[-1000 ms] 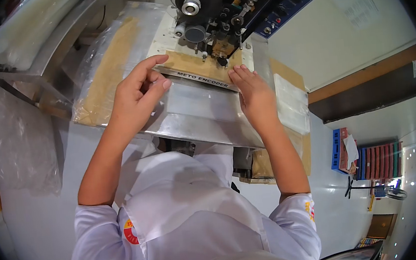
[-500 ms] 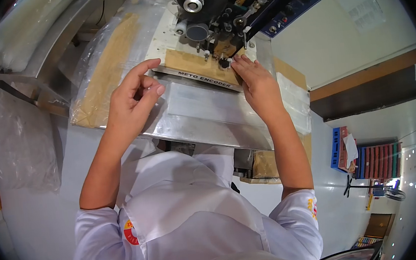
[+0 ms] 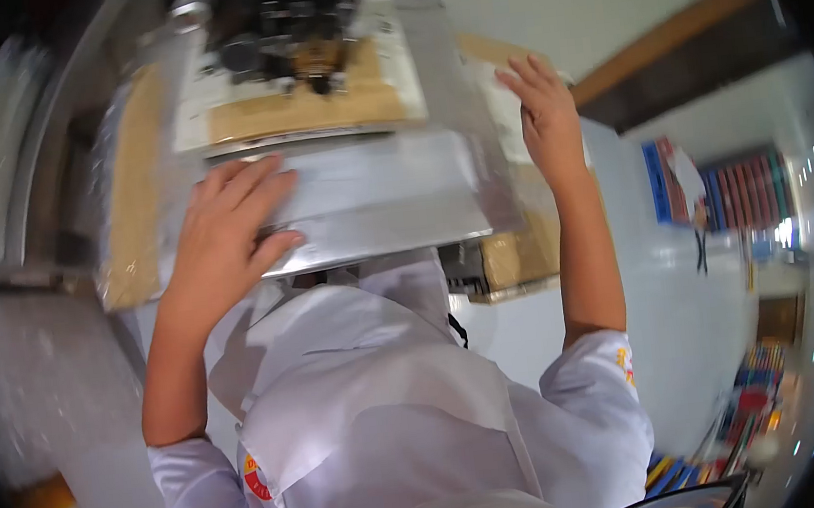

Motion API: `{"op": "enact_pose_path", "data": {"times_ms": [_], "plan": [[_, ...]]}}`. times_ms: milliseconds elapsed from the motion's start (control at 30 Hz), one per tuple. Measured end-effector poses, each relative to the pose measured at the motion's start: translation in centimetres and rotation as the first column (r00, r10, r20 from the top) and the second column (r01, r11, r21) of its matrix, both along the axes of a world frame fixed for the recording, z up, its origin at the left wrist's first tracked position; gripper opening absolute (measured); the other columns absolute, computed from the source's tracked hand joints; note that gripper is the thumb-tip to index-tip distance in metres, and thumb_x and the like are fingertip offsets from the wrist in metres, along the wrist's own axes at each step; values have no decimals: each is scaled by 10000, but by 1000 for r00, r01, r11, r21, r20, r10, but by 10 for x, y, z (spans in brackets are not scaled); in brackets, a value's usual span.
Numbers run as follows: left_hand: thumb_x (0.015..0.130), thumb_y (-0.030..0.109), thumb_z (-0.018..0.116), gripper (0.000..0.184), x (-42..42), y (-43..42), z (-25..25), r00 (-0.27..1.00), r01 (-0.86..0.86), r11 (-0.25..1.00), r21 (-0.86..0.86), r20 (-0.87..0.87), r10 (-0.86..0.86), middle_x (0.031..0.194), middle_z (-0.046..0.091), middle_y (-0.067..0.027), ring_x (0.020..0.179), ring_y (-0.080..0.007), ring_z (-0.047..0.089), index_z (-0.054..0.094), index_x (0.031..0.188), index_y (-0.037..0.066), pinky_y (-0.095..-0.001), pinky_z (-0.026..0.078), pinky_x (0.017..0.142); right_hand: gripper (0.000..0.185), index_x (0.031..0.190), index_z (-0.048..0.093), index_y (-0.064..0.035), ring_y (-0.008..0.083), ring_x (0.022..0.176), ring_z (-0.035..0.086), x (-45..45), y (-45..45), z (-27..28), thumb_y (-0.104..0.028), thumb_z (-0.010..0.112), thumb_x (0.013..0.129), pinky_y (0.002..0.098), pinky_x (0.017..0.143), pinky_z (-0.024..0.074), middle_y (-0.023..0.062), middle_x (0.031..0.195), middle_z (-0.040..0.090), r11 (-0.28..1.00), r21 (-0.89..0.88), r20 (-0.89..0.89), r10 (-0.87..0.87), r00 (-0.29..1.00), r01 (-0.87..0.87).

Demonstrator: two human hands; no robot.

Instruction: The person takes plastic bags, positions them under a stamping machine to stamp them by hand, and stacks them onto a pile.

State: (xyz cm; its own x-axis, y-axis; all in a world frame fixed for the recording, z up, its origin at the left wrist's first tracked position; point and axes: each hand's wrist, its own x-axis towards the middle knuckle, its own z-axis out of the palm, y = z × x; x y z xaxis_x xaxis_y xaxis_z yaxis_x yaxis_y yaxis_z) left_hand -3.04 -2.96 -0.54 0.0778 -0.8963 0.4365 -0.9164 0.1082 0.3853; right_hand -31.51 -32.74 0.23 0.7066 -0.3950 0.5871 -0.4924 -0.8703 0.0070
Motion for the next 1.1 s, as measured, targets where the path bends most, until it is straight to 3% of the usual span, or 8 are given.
{"op": "enact_pose_path", "data": {"times_ms": [133, 400, 600, 800, 900, 967, 1033, 1100], "plan": [[796, 205, 785, 404, 4, -7, -1, 993, 28, 995, 99, 114, -40, 1298, 675, -68, 1120, -313, 573, 706, 1170, 74, -439, 425, 981, 517, 1238, 721, -165, 335, 1212, 566, -81, -1, -48, 63, 609, 788, 470, 1040, 417, 61, 1278, 676, 911, -80, 184, -385, 904, 404], [819, -4, 711, 279, 5, -16, 10, 967, 120, 981, 152, 205, -150, 1126, 725, -79, 971, -296, 612, 713, 1092, 53, -402, 460, 869, 401, 1223, 713, -159, 335, 1293, 555, -151, 31, -190, -88, 647, 834, 571, 1135, 331, 82, 1332, 654, 808, 348, -125, -463, 877, 476], [775, -85, 706, 297, 0, -17, 9, 961, 104, 991, 83, 249, -121, 922, 695, -86, 862, -291, 617, 710, 1049, 29, -391, 492, 789, 456, 1278, 682, -148, 385, 1391, 461, -152, 29, -185, -44, 595, 843, 606, 1172, 282, 108, 1407, 611, 834, 302, 8, -488, 873, 463], [747, -100, 713, 290, -5, -11, 15, 970, 83, 992, 93, 220, -102, 949, 681, -83, 910, -291, 615, 735, 993, 51, -384, 497, 809, 371, 1246, 699, -112, 332, 1329, 511, -128, 46, -101, -42, 612, 892, 493, 1140, 355, 157, 1322, 649, 853, 292, 559, -519, 647, 432], [730, -92, 724, 305, 2, -10, 28, 944, 38, 998, 53, 325, -53, 1086, 687, -83, 1022, -298, 607, 747, 983, 77, -381, 497, 846, 374, 1234, 697, -90, 306, 1248, 582, -96, 71, -34, 3, 637, 877, 394, 1078, 427, 127, 1262, 681, 901, 424, 800, -328, 502, -87], [723, -85, 732, 301, 2, -7, 40, 919, -20, 998, -60, 392, 42, 1188, 679, -83, 1101, -304, 593, 753, 970, 86, -382, 493, 870, 373, 1224, 697, -66, 293, 1151, 632, -60, 108, 7, 29, 651, 866, 337, 1014, 466, 107, 1179, 708, 733, 493, 849, -287, 443, -470], [719, -79, 738, 283, -4, 1, 52, 897, -72, 973, -219, 411, 160, 1286, 660, -84, 1174, -310, 574, 757, 948, 86, -385, 488, 892, 400, 1285, 663, -63, 305, 1156, 612, -18, 132, 15, 4, 649, 891, 368, 1015, 468, 138, 1234, 672, 755, 322, 808, 95, 581, -571], [672, -68, 756, 253, -17, 14, 59, 932, 12, 939, -345, 344, 114, 1323, 634, -172, 1167, -340, 586, 760, 882, 73, -397, 493, 856, 546, 1402, 551, -37, 330, 1218, 563, 28, 161, 14, -160, 709, 893, 401, 1016, 468, 186, 1372, 558, 677, 435, 665, 203, 718, -594]]}}
